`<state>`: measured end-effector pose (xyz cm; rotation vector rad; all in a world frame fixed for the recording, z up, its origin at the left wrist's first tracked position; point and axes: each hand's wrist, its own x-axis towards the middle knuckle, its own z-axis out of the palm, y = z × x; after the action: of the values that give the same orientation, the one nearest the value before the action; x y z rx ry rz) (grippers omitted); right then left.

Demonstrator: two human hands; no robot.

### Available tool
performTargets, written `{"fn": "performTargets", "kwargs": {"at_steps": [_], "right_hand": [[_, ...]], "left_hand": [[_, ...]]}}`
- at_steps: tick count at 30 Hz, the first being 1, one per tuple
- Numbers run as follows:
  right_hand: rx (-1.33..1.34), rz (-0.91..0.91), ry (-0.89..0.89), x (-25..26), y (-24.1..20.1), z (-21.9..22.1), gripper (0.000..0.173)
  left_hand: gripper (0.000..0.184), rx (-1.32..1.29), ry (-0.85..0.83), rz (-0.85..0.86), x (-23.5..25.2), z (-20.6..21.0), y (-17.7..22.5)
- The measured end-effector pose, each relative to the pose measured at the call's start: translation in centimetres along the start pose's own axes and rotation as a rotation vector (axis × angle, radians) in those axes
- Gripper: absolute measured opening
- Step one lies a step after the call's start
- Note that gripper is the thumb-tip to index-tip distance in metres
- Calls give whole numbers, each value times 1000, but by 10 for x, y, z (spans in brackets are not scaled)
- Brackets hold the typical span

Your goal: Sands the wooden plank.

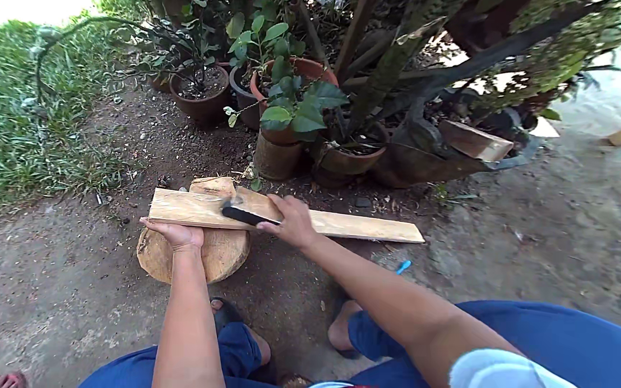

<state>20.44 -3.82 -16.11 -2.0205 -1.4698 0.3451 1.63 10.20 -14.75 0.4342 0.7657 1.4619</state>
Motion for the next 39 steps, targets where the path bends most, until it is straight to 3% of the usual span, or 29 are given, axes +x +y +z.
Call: {"fn": "performTargets", "kwargs": {"at_steps": [2,6,9,12,16,18,21,23,25,28,30,33,37,39], "right_hand": [[35,-139,24,24,-50,19,82],[98,-182,-160,60,-154,37,74],[113,-175,-251,62,-162,33,72],[124,-143,-262,41,-111,13,70],[-41,-3,-112,-9,23,-13,71],[-167,128,-56,-42,103,-35,75],[-210,426,-154,-79,198,-75,80],[-145,610,-222,-85,230,-91,81],[-78,661,-196,-81,238,-91,80],[-24,602,-170,-71,208,-83,79],[-33,425,-176,-54,171,-70,84],[-76,173,-221,-9,71,-34,94],[48,-69,-268,43,-71,8,84],[90,-114,-335,54,-109,11,79]], "left_hand": [[95,13,-25,8,0,-2,0],[88,183,-131,161,2,-22,-6],[84,207,-159,295,13,-34,-11],[92,54,-92,121,9,-16,-7],[96,7,-80,48,10,-14,-6],[93,28,-54,68,8,-11,-5],[90,66,-10,110,6,-5,-5],[91,70,-8,106,5,-6,-5],[92,67,-2,105,6,-4,-6],[91,80,7,116,4,-3,-6],[92,86,3,117,6,-4,-8],[92,83,9,121,7,-5,-8],[92,90,-46,109,5,-6,-7],[90,82,-41,110,1,-4,-6]]}}
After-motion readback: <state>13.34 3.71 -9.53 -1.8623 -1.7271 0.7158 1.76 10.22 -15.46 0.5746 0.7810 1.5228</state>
